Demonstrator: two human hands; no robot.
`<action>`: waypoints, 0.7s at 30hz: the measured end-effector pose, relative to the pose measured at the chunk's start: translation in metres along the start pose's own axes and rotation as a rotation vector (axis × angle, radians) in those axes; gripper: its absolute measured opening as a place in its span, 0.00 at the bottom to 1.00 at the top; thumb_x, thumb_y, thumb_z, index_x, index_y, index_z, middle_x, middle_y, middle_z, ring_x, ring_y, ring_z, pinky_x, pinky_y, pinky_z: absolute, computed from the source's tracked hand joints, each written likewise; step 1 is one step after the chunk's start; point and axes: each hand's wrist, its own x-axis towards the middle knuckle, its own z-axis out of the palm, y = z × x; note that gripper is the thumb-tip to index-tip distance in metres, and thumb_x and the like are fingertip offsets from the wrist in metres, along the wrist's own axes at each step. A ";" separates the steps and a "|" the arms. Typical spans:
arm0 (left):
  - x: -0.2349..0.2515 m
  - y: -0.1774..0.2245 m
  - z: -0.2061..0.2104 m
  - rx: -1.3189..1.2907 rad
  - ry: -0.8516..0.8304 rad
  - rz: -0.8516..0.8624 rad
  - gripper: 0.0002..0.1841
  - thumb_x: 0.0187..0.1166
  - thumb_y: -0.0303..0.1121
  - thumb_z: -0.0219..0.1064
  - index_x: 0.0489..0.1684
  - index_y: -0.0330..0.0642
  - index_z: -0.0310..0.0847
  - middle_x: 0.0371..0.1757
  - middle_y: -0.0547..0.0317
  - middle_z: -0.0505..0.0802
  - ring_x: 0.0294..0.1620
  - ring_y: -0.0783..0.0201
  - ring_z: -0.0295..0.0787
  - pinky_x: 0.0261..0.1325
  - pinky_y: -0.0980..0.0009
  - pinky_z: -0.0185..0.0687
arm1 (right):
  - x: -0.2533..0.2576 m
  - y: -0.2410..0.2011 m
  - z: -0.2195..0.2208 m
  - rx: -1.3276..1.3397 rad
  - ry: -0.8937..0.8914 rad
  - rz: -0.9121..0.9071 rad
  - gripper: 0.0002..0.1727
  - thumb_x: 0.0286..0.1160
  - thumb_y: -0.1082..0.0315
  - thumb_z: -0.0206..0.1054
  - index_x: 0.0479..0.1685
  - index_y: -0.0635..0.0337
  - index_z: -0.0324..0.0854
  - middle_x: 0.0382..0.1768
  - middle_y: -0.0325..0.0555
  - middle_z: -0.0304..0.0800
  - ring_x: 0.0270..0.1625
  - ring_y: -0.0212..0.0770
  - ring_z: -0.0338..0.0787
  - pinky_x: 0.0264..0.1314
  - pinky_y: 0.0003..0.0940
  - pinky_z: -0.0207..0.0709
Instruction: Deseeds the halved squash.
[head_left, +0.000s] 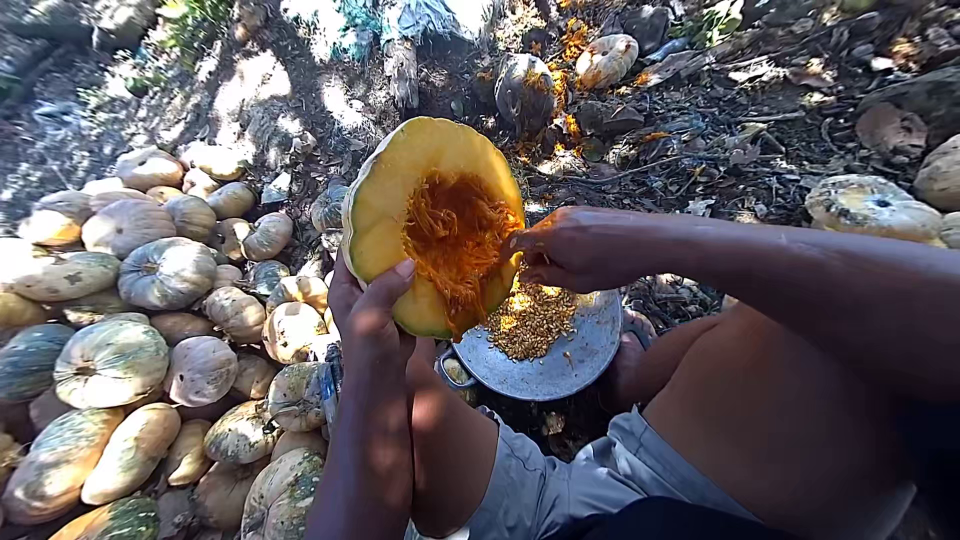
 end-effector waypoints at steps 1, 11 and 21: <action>0.000 0.000 0.000 -0.001 -0.008 -0.001 0.23 0.66 0.23 0.65 0.64 0.46 0.76 0.50 0.57 0.92 0.48 0.64 0.94 0.50 0.62 0.94 | 0.002 -0.002 -0.001 0.019 -0.012 0.024 0.13 0.81 0.63 0.68 0.59 0.52 0.85 0.21 0.32 0.83 0.22 0.32 0.83 0.30 0.37 0.81; 0.002 0.005 -0.005 -0.064 0.049 -0.044 0.18 0.70 0.26 0.60 0.60 0.46 0.77 0.48 0.57 0.93 0.49 0.65 0.94 0.52 0.63 0.93 | 0.007 0.024 0.010 -0.045 0.198 -0.198 0.05 0.75 0.70 0.66 0.39 0.57 0.88 0.36 0.43 0.90 0.39 0.41 0.91 0.43 0.43 0.87; 0.003 0.003 -0.004 -0.123 0.074 -0.024 0.17 0.72 0.25 0.59 0.59 0.45 0.77 0.48 0.56 0.93 0.49 0.64 0.94 0.53 0.61 0.93 | 0.011 0.015 0.018 -0.055 0.364 -0.171 0.04 0.69 0.68 0.70 0.36 0.57 0.89 0.34 0.43 0.88 0.35 0.42 0.90 0.36 0.43 0.86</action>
